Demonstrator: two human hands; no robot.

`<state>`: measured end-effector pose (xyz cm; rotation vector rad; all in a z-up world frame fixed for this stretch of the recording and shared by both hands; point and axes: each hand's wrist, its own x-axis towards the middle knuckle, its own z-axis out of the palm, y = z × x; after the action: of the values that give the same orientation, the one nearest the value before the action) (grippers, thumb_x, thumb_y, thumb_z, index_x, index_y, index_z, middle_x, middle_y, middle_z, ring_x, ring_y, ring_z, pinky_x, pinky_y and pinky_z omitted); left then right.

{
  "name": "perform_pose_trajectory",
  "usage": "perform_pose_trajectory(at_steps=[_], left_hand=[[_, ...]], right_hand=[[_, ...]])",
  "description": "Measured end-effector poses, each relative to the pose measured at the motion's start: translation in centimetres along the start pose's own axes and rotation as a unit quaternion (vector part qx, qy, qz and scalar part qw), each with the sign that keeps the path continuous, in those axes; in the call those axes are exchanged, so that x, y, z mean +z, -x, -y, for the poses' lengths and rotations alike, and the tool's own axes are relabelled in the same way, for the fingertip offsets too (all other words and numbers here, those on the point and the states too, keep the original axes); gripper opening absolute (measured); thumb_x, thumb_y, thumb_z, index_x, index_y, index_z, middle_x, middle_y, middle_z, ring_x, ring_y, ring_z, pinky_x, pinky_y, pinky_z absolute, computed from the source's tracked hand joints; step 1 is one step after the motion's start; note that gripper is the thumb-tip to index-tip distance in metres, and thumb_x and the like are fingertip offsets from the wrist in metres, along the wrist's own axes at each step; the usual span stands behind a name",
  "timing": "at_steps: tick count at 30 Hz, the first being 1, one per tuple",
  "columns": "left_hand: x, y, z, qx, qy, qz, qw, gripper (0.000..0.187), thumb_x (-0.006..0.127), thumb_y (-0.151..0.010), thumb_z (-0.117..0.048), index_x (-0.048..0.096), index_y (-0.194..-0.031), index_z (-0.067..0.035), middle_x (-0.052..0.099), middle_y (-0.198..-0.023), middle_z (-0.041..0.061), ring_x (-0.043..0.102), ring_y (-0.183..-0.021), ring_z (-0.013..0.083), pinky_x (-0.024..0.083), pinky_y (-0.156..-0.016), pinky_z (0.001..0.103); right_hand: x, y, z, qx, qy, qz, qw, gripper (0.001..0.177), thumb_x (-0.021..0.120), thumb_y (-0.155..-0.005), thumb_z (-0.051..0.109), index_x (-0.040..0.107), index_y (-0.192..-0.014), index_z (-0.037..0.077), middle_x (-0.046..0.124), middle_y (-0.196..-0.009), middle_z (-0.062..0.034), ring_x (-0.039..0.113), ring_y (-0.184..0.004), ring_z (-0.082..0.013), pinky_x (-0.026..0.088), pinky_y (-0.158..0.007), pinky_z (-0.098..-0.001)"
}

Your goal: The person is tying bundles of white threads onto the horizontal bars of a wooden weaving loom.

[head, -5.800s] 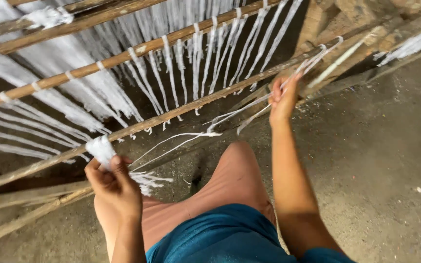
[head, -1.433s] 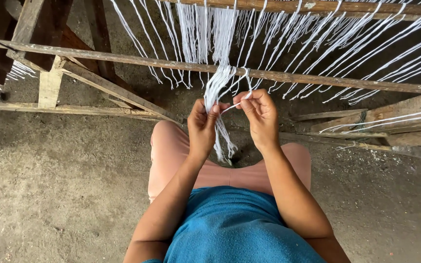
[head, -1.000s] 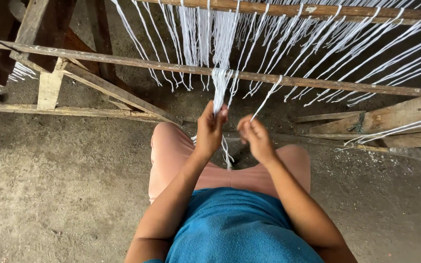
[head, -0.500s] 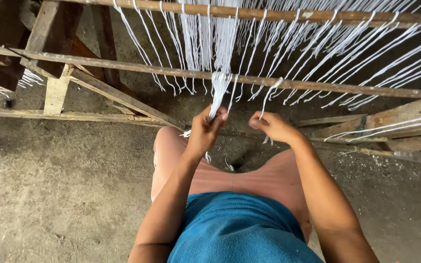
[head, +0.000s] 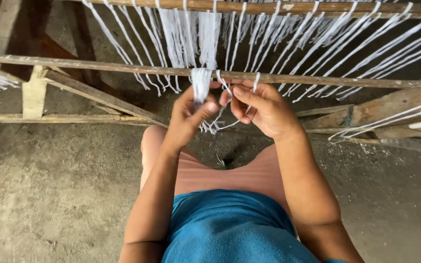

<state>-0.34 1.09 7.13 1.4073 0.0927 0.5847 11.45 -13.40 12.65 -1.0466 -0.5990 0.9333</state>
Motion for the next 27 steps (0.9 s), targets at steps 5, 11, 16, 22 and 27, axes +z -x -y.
perform_pose_trajectory(at_steps=[5, 11, 16, 22, 27], left_hand=[[-1.7, 0.1, 6.4, -0.007, -0.068, -0.092, 0.993, 0.023, 0.061, -0.105, -0.025, 0.069, -0.112, -0.005, 0.074, -0.096, 0.006, 0.056, -0.079, 0.0078, 0.046, -0.074, 0.024], [-0.6, -0.4, 6.5, 0.043, -0.140, -0.084, 0.986, 0.026, 0.050, -0.116, -0.021, 0.066, -0.108, -0.003, 0.055, -0.080, 0.001, 0.040, -0.070, 0.0084, 0.039, -0.073, 0.024], [-0.6, -1.0, 6.7, 0.081, -0.132, -0.083, 0.985, 0.030, 0.048, -0.116, -0.022, 0.065, -0.102, -0.001, 0.038, -0.067, -0.001, 0.032, -0.065, 0.0082, 0.036, -0.069, 0.022], [-1.1, -0.9, 7.2, 0.094, -0.158, -0.084, 0.979, 0.031, 0.048, -0.118, -0.020, 0.064, -0.102, 0.000, 0.039, -0.065, 0.001, 0.034, -0.063, 0.0093, 0.038, -0.069, 0.023], [-0.8, -1.0, 6.7, 0.107, -0.159, -0.086, 0.978, 0.031, 0.049, -0.116, -0.022, 0.065, -0.103, 0.001, 0.040, -0.064, 0.001, 0.035, -0.063, 0.0097, 0.039, -0.069, 0.025]], right_hand=[[-8.4, 2.0, -1.9, 0.024, -0.111, -0.056, 0.992, 0.024, 0.054, -0.106, 0.020, 0.064, -0.115, 0.001, 0.043, -0.079, -0.0002, 0.036, -0.062, -0.0033, 0.024, -0.045, -0.0116], [-18.7, 9.1, 1.2, -0.020, -0.131, -0.141, 0.981, 0.029, 0.054, -0.104, 0.033, 0.066, -0.112, 0.008, 0.039, -0.082, 0.0028, 0.036, -0.066, -0.0033, 0.021, -0.046, -0.0112], [-23.0, 13.3, 4.5, -0.062, -0.123, -0.215, 0.967, 0.033, 0.050, -0.105, 0.040, 0.062, -0.107, 0.008, 0.041, -0.083, 0.0010, 0.039, -0.066, -0.0049, 0.025, -0.046, -0.0123], [-24.5, 14.3, 6.4, -0.083, -0.075, -0.277, 0.954, 0.043, 0.035, -0.107, 0.045, 0.058, -0.101, 0.009, 0.043, -0.082, 0.0000, 0.038, -0.062, -0.0051, 0.026, -0.043, -0.0154], [-24.7, 12.5, 5.3, -0.108, -0.065, -0.334, 0.934, 0.049, 0.029, -0.105, 0.049, 0.054, -0.090, 0.009, 0.042, -0.078, -0.0014, 0.038, -0.059, -0.0072, 0.024, -0.041, -0.0171]])
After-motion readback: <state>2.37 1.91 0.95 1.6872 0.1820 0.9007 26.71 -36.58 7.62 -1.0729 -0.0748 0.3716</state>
